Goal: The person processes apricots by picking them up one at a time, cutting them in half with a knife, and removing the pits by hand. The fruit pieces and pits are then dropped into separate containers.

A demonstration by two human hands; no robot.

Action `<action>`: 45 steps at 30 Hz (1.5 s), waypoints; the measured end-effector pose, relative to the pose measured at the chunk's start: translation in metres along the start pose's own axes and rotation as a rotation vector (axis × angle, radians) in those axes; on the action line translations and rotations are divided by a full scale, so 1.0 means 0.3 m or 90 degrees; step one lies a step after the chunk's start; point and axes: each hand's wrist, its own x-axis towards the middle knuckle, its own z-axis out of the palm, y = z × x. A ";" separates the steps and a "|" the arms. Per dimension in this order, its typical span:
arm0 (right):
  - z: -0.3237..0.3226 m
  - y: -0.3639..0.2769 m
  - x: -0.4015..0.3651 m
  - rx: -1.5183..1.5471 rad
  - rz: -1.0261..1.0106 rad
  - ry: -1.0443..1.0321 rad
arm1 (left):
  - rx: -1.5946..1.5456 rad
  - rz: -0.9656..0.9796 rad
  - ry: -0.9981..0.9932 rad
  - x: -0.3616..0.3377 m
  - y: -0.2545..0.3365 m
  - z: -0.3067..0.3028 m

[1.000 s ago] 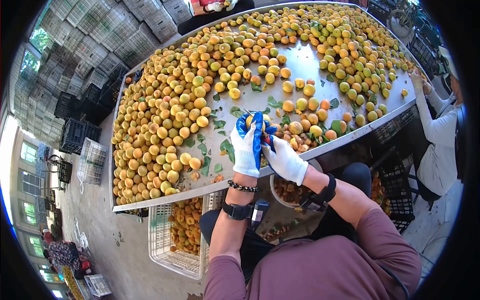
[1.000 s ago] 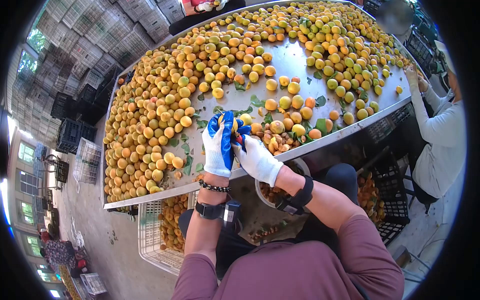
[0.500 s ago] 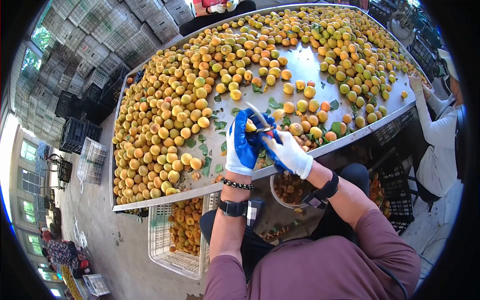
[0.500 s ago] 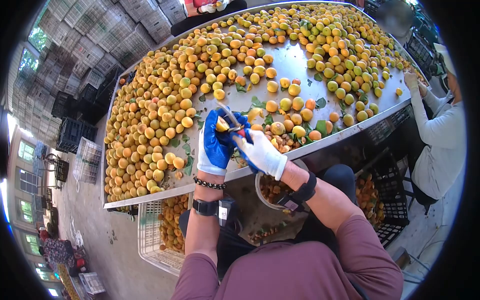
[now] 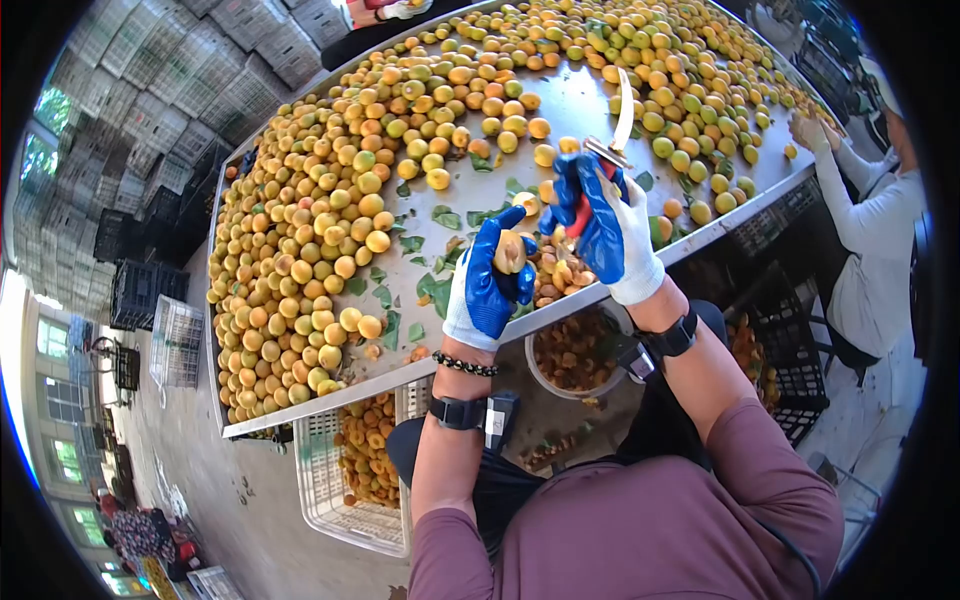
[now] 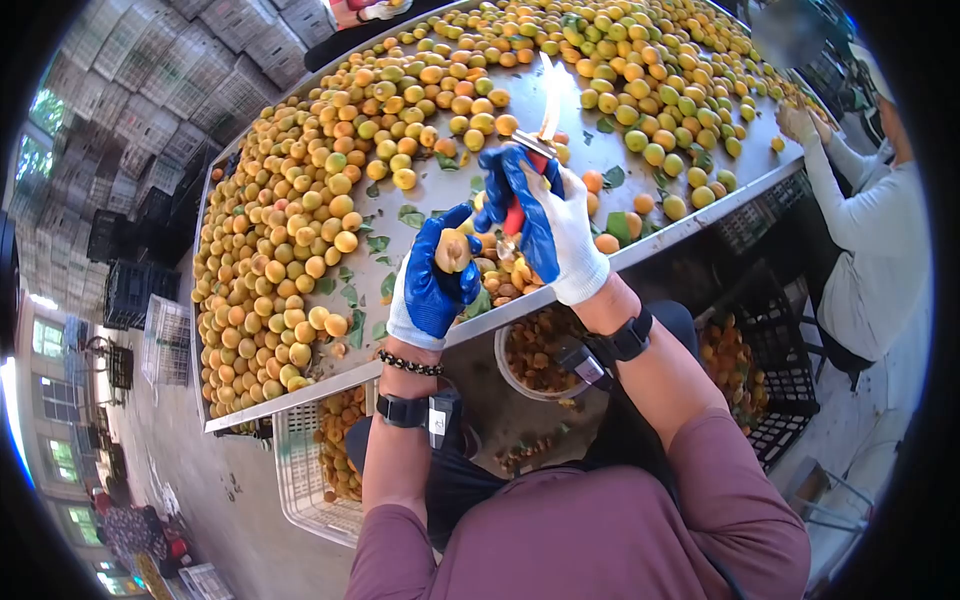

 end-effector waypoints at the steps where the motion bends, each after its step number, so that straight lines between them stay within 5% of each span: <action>1: 0.019 -0.015 0.001 0.010 -0.012 0.036 | 0.346 0.216 -0.008 0.000 -0.024 0.024; 3: -0.015 -0.016 0.016 0.046 -0.042 0.010 | 0.269 0.171 -0.039 -0.017 -0.029 0.051; 5: -0.020 -0.020 0.007 0.029 -0.047 0.054 | -0.451 -0.315 0.051 -0.013 -0.012 0.083; 7: -0.039 -0.010 0.013 0.145 -0.048 -0.030 | -0.447 -0.387 0.062 -0.011 -0.070 0.092; 9: -0.032 0.000 0.009 0.126 -0.034 0.024 | -0.281 -0.232 0.069 -0.006 -0.203 0.067; 10: -0.043 0.024 0.014 0.134 -0.049 0.080 | -0.571 -0.336 -0.146 -0.018 -0.182 0.031; 11: -0.049 0.037 0.016 0.141 -0.065 0.135 | -0.572 -0.338 -0.145 -0.021 -0.200 0.037; 13: -0.048 0.028 0.007 0.099 -0.095 0.126 | 0.366 -0.107 -0.034 -0.018 -0.193 0.096; 14: -0.054 0.025 0.004 0.109 -0.106 0.075 | 0.365 0.191 -0.027 -0.040 -0.150 0.145; 18: -0.039 0.026 -0.027 0.029 -0.146 0.072 | 0.271 0.133 0.017 -0.036 -0.104 0.196; 20: -0.062 0.046 -0.028 -0.070 -0.170 0.050 | -0.195 -0.201 0.105 -0.013 -0.165 0.161; 21: -0.071 0.082 -0.030 -0.069 -0.168 0.049 | -0.195 -0.201 0.107 -0.014 -0.193 0.149; 23: -0.071 0.141 -0.036 -0.144 -0.282 0.122 | 0.282 0.080 0.076 -0.012 -0.233 0.141; 27: -0.025 0.077 0.009 -0.044 -0.155 0.168 | 0.415 0.084 0.091 -0.004 -0.200 0.130; 28: -0.033 0.085 0.023 0.059 -0.118 0.174 | 0.529 0.191 0.069 -0.011 -0.171 0.134; 31: -0.020 0.068 0.014 0.096 -0.083 0.096 | 0.618 0.208 0.094 -0.005 -0.138 0.138; 35: -0.105 0.192 -0.027 -0.424 -0.352 0.061 | 0.550 0.263 0.065 0.009 -0.132 0.153; 37: -0.079 0.158 -0.034 -0.296 -0.221 0.079 | 0.481 0.276 0.048 0.002 -0.104 0.177; 39: -0.070 0.138 -0.050 -0.355 -0.205 0.049 | 0.120 -0.001 0.095 0.003 -0.136 0.185; 40: -0.072 0.150 -0.047 -0.354 -0.204 0.046 | 0.448 0.110 0.061 0.012 -0.149 0.159; 42: -0.084 0.185 -0.035 -0.340 -0.276 0.037 | 0.499 0.153 0.065 0.004 -0.149 0.144; 45: 0.003 0.100 0.005 -0.026 -0.126 0.150 | 0.569 0.262 0.081 0.004 -0.116 0.146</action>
